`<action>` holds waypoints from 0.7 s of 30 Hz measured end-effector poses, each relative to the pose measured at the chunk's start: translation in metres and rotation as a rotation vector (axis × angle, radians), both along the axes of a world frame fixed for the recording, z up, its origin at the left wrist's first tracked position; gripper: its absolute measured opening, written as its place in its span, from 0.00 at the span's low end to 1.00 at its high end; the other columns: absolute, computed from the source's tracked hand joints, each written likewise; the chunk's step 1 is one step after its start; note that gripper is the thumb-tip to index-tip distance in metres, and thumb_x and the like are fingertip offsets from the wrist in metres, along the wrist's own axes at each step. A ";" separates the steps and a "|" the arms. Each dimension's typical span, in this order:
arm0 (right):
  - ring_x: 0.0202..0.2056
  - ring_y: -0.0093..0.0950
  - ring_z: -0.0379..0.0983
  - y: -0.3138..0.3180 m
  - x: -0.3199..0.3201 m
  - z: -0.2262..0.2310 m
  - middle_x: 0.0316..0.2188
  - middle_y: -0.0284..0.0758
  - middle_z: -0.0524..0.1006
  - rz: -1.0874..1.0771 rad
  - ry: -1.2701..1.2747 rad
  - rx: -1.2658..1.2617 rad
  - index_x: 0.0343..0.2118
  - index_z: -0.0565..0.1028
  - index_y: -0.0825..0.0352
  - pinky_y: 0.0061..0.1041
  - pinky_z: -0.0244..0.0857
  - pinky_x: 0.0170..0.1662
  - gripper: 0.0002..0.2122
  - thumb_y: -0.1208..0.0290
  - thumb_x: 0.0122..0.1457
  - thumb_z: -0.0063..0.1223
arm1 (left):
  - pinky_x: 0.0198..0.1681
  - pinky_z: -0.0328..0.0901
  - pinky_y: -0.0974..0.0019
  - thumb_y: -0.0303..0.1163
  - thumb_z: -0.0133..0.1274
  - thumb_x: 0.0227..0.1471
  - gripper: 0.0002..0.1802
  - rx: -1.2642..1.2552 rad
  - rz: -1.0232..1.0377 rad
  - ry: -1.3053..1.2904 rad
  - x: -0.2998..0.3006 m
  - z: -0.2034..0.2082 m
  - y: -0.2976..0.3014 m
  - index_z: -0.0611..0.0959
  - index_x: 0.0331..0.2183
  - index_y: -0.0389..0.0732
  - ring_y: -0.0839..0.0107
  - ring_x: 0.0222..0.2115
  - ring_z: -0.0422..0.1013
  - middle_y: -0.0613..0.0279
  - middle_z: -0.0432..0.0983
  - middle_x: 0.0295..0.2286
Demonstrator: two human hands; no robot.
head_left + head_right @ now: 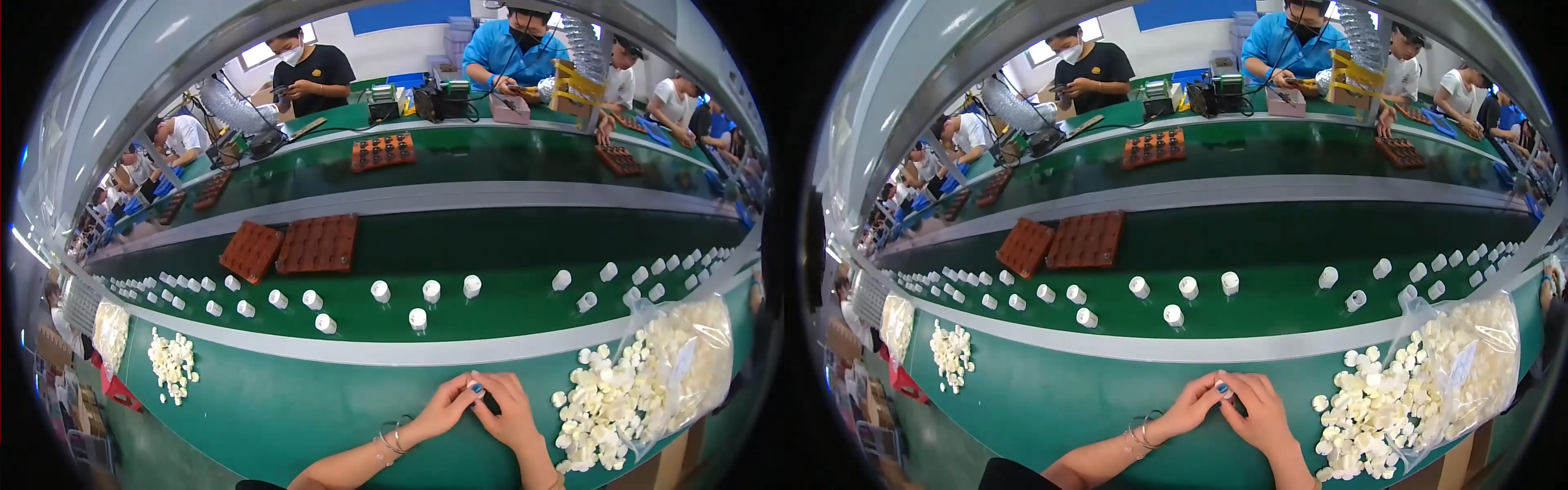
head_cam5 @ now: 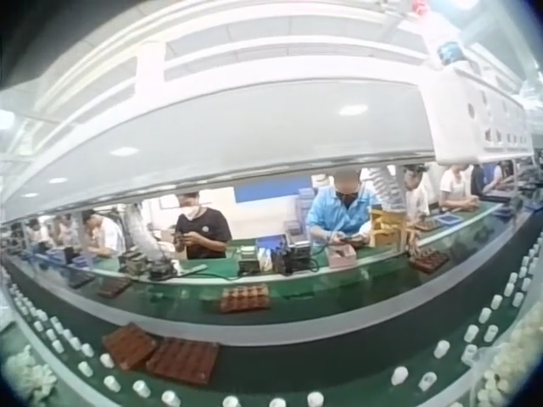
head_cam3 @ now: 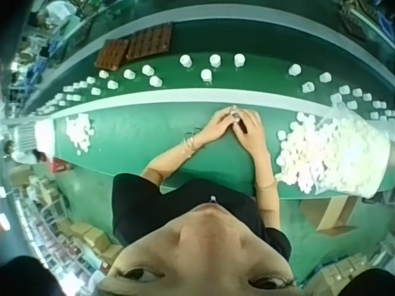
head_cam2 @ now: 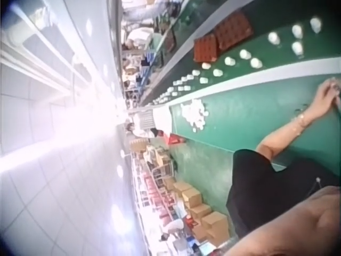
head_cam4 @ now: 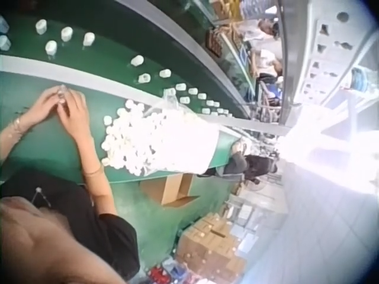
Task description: The person assembles small white electronic components by hand, placing a white disc into a cylindrical housing on an assembly line.
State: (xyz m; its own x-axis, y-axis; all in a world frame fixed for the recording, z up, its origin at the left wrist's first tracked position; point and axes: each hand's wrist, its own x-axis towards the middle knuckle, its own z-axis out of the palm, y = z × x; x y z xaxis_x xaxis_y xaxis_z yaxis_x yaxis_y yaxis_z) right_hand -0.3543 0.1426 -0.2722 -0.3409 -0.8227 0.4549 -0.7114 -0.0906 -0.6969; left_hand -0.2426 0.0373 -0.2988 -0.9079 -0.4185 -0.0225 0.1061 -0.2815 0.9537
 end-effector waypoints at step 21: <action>0.41 0.36 0.73 -0.001 -0.002 -0.006 0.42 0.38 0.75 -0.045 0.012 0.019 0.47 0.73 0.66 0.30 0.70 0.42 0.21 0.77 0.47 0.58 | 0.42 0.62 0.74 0.38 0.33 0.65 0.15 0.097 0.053 -0.018 0.000 -0.018 0.005 0.71 0.39 0.39 0.80 0.35 0.63 0.66 0.67 0.34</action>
